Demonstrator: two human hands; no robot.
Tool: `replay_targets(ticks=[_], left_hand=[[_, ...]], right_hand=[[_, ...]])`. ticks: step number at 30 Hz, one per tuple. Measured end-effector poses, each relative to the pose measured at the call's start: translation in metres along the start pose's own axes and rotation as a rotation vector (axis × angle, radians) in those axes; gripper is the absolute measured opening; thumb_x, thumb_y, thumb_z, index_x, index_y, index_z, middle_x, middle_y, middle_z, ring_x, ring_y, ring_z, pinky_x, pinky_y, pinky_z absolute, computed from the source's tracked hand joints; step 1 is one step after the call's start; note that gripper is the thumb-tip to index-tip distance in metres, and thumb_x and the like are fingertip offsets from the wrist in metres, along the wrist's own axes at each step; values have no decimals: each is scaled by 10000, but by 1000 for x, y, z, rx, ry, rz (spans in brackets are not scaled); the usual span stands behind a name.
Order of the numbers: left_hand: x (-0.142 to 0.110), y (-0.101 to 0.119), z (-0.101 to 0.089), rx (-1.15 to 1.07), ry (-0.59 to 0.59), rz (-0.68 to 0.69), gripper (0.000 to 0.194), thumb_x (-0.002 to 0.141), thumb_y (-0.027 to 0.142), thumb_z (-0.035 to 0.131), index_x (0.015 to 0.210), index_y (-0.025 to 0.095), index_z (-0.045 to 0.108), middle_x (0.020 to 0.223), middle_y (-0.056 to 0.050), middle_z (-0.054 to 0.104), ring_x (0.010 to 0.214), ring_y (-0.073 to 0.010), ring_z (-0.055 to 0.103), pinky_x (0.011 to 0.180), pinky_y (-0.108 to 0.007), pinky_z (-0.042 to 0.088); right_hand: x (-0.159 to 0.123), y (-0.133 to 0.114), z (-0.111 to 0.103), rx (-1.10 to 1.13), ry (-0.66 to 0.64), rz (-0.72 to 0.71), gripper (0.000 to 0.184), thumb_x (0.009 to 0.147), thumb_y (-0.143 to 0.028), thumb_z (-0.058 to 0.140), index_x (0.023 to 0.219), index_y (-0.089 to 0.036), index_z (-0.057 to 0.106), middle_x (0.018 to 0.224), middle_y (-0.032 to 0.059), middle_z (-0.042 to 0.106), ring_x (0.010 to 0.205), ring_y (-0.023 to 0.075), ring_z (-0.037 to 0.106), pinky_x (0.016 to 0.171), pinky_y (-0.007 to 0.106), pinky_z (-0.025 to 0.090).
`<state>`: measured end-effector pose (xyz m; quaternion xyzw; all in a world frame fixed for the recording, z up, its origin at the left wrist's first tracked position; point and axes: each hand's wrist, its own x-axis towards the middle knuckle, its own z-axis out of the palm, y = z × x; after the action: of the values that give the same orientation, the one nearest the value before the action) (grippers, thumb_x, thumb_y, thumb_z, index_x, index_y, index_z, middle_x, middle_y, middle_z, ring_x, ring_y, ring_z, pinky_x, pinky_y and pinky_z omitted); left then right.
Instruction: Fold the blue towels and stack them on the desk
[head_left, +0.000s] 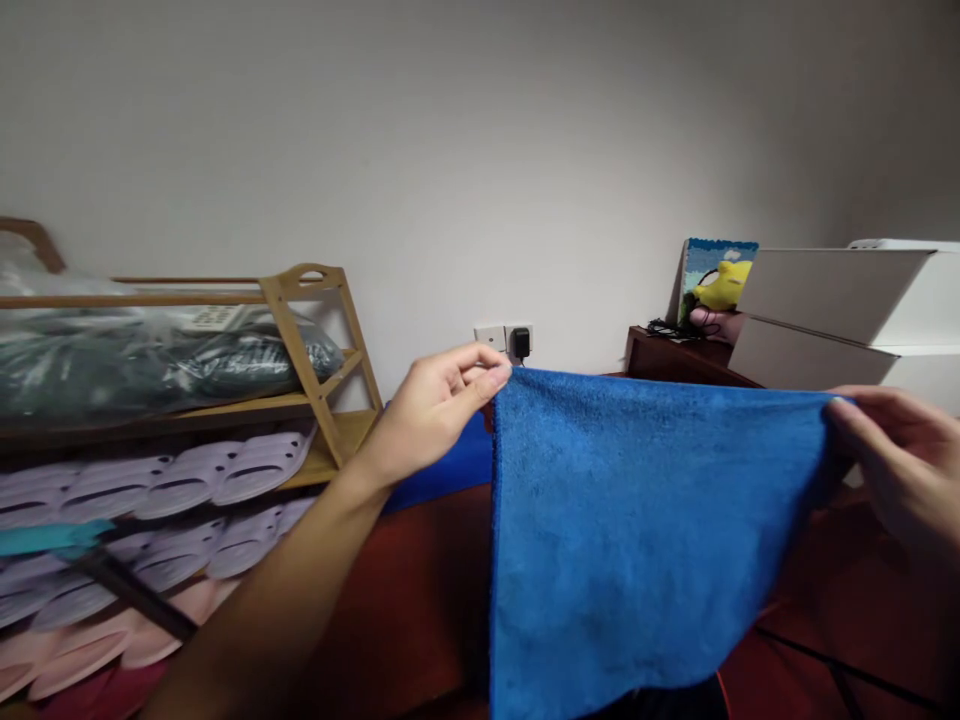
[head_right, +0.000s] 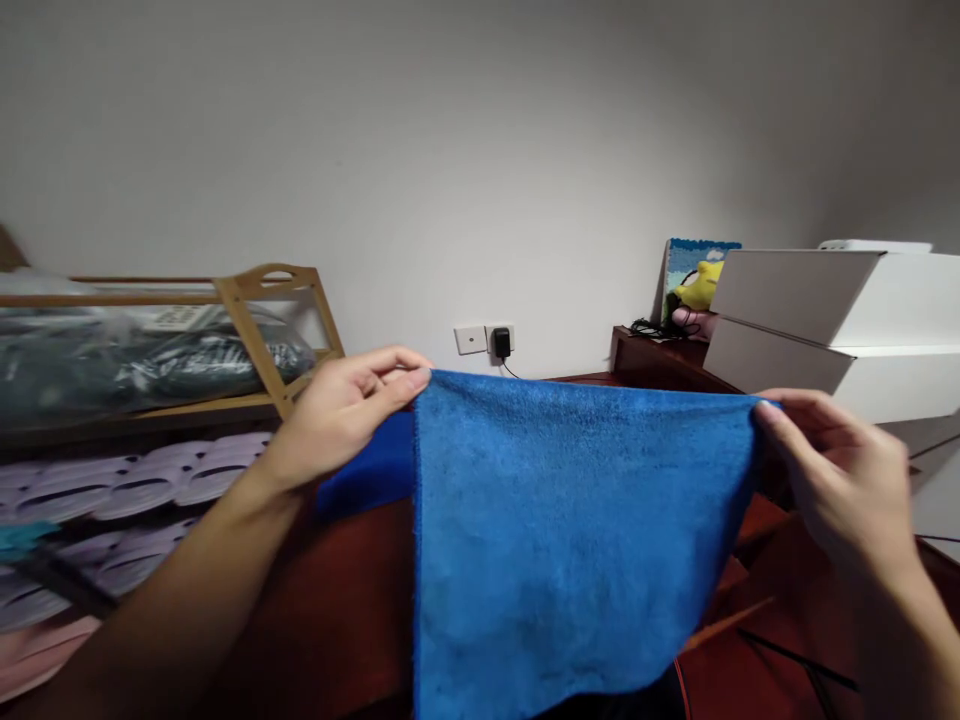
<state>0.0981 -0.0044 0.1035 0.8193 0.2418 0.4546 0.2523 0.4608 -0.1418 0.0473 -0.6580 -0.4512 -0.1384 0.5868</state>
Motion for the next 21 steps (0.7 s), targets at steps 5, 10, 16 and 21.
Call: replay_targets(ticks=[5, 10, 16, 21], left_hand=[[7, -64, 23, -63, -151, -115, 191, 866, 359, 495, 808, 182, 532, 576, 49, 508, 526, -105, 515, 532, -214, 435], [13, -142, 62, 330, -241, -214, 167, 913, 273, 411, 805, 199, 515, 642, 1, 593, 623, -158, 610, 613, -249, 435], [8, -215, 113, 803, -369, -259, 203, 929, 221, 374, 912, 200, 575, 955, -75, 623, 916, -210, 595, 729, -283, 416], [6, -244, 138, 895, -371, -246, 230, 906, 182, 387, 964, 164, 609, 1090, -121, 555, 1030, -249, 498, 842, -360, 379]], right_hand=[[5, 44, 46, 256, -334, 152, 499, 633, -598, 692, 858, -154, 661, 708, 42, 635, 594, 130, 534, 542, 249, 433], [3, 105, 110, 299, -540, 153, 488, 666, -604, 640, 812, -139, 654, 756, 49, 642, 697, 154, 553, 676, 271, 439], [-5, 158, 173, 157, -712, 197, 432, 641, -558, 608, 721, -136, 654, 710, 53, 651, 704, 184, 567, 721, 303, 438], [-9, 193, 202, 44, -795, 203, 270, 643, -408, 607, 664, -143, 654, 622, 23, 630, 611, 158, 550, 657, 281, 424]])
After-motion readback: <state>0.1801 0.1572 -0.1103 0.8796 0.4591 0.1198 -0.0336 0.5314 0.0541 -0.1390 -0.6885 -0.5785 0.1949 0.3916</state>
